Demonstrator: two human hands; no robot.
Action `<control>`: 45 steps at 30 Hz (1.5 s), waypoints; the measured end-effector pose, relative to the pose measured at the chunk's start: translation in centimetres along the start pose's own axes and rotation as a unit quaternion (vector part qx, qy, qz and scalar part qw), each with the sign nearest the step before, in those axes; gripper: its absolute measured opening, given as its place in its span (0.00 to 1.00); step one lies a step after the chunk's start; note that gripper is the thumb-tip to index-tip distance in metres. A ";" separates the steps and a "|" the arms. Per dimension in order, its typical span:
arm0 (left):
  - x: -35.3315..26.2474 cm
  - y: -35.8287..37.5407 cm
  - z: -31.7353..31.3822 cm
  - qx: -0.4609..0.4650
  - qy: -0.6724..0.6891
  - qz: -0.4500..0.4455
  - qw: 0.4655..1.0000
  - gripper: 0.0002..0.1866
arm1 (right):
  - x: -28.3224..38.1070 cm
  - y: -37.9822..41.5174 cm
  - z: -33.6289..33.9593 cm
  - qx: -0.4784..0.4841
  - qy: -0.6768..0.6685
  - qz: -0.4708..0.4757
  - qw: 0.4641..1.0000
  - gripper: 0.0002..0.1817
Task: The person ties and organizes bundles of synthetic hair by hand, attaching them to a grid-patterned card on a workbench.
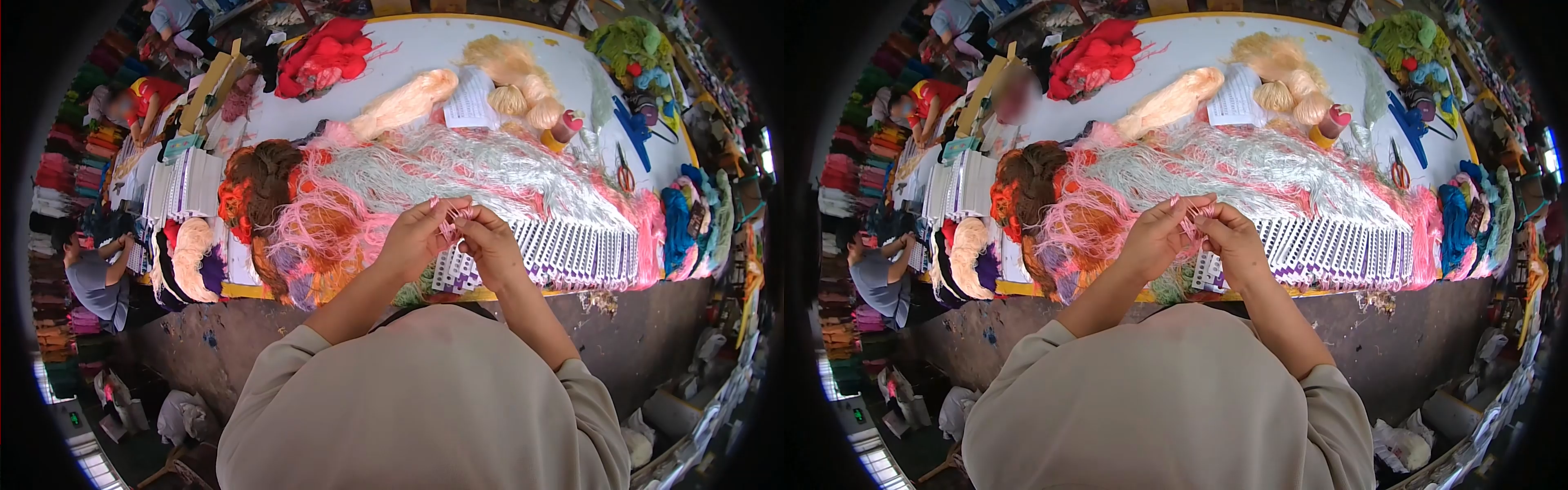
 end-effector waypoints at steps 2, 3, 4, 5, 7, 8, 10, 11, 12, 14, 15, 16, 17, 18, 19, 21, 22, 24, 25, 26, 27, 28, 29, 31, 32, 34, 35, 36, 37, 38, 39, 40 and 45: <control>0.0 -0.2 0.1 0.011 0.011 0.004 1.000 0.21 | 0.1 -0.1 0.1 0.003 -0.003 -0.002 1.000 0.02; 0.1 -0.3 0.1 0.010 0.011 0.005 1.000 0.21 | 0.1 -0.2 0.1 0.006 -0.006 -0.004 1.000 0.02; 0.1 -0.4 0.2 0.011 0.017 0.009 1.000 0.21 | 0.2 -0.2 0.1 0.006 -0.006 -0.005 1.000 0.02; 0.2 -0.5 0.2 0.012 0.023 0.013 1.000 0.21 | 0.4 -0.2 0.0 0.007 -0.012 -0.011 1.000 0.02; 0.2 -0.7 0.1 0.003 0.036 0.011 0.999 0.21 | 0.4 -0.3 0.1 0.008 -0.018 -0.017 1.000 0.02; 0.1 -0.9 0.1 -0.006 0.049 0.009 0.999 0.21 | 0.4 -0.5 0.3 0.019 -0.026 -0.019 0.999 0.03; 0.1 -1.0 0.1 -0.009 0.057 0.010 0.998 0.21 | 0.3 -0.8 0.6 0.029 -0.034 -0.022 0.999 0.03; 0.1 -1.1 0.1 -0.012 0.065 0.011 0.998 0.20 | 0.3 -0.9 0.6 0.039 -0.039 -0.023 0.998 0.03; 0.2 -1.2 0.1 -0.013 0.066 0.011 0.998 0.20 | 0.4 -1.0 0.6 0.048 -0.044 -0.023 0.998 0.03; 0.2 -1.4 0.0 -0.014 0.073 0.006 0.997 0.20 | 0.5 -1.1 0.7 0.047 -0.036 -0.026 0.998 0.03; 0.1 -1.5 0.0 -0.016 0.074 0.006 0.997 0.20 | 0.5 -1.2 0.7 0.047 -0.029 -0.028 0.998 0.03; 0.0 -1.6 -0.2 -0.018 0.075 -0.001 0.997 0.20 | 0.6 -1.2 0.8 0.047 -0.029 -0.030 0.998 0.03; -0.1 -1.7 -0.2 -0.021 0.076 -0.009 0.997 0.20 | 0.6 -1.3 0.9 0.060 -0.035 -0.036 0.997 0.03; -0.1 -1.8 -0.2 -0.022 0.076 -0.009 0.997 0.20 | 0.6 -1.4 0.9 0.073 -0.042 -0.043 0.996 0.03; -0.3 -1.9 0.0 -0.039 0.072 -0.022 0.996 0.20 | 0.6 -1.5 1.0 0.073 -0.042 -0.044 0.995 0.03; -0.5 -2.1 0.2 -0.057 0.068 -0.034 0.995 0.20 | 0.7 -1.8 1.2 0.079 -0.049 -0.039 0.995 0.04; -0.6 -2.2 0.3 -0.065 0.062 -0.051 0.995 0.20 | 0.7 -1.9 1.2 0.079 -0.049 -0.040 0.995 0.04; -0.8 -2.5 0.2 -0.073 0.057 -0.067 0.993 0.20 | 0.7 -2.1 1.5 0.060 -0.010 -0.030 0.998 0.04; -0.9 -2.6 0.1 -0.080 0.074 -0.071 0.992 0.20 | 0.7 -2.2 1.6 0.060 -0.010 -0.031 0.998 0.04; -1.0 -2.8 0.0 -0.086 0.090 -0.075 0.989 0.20 | 0.7 -2.3 1.7 0.057 -0.022 -0.036 0.998 0.04; -1.1 -3.0 0.0 -0.088 0.090 -0.074 0.989 0.20 | 0.7 -2.3 1.9 0.054 -0.035 -0.041 0.997 0.05; -1.2 -3.2 0.2 -0.105 0.086 -0.066 0.988 0.20 | 0.9 -2.5 2.2 0.054 -0.034 -0.044 0.997 0.05; -1.3 -3.3 0.4 -0.122 0.082 -0.058 0.987 0.20 | 1.0 -2.6 2.6 0.072 -0.041 -0.064 0.995 0.06; -1.1 -3.8 0.8 -0.115 0.055 -0.027 0.991 0.20 | 1.3 -2.7 2.9 0.089 -0.047 -0.087 0.991 0.06; -0.9 -4.0 1.0 -0.106 0.028 0.004 0.994 0.20 | 1.6 -2.6 2.8 0.098 -0.020 -0.105 0.989 0.06; -1.1 -4.0 0.7 -0.084 0.008 0.031 0.996 0.21 | 2.5 -2.3 2.9 0.107 0.007 -0.124 0.986 0.06; -1.0 -4.0 0.6 -0.062 -0.013 0.059 0.996 0.22 | 3.1 -2.1 3.1 0.131 0.059 -0.123 0.982 0.05; -1.2 -4.2 1.3 -0.065 -0.011 0.061 0.996 0.22 | 3.6 -1.8 3.5 0.154 0.110 -0.122 0.974 0.05; -1.0 -4.4 2.1 -0.042 -0.013 0.116 0.992 0.21 | 4.8 -1.9 4.3 0.125 0.151 -0.066 0.978 0.06; -0.9 -4.2 2.9 -0.020 -0.013 0.171 0.985 0.21 | 5.4 -2.7 6.1 0.067 0.203 -0.006 0.977 0.06; -1.3 -3.6 3.6 -0.003 -0.029 0.187 0.982 0.20 | 6.8 -3.2 7.9 -0.008 0.257 0.061 0.964 0.08; -1.6 -3.1 5.8 0.010 -0.011 0.205 0.979 0.18 | 7.4 -5.1 11.7 -0.023 0.256 0.167 0.952 0.11; -6.0 -0.3 19.2 -0.224 0.132 0.142 0.955 0.14 | 14.1 -7.2 30.4 -0.111 -0.038 0.182 0.976 0.14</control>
Point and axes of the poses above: each hand's wrist, its own y-axis away from the middle knuckle, its own z-axis out of the back of the hand, x = y × z, the point moved 4 cm from there along -y, towards the middle knuckle, and after that the axes turned 10 degrees about -x, right-handed, at the moved point
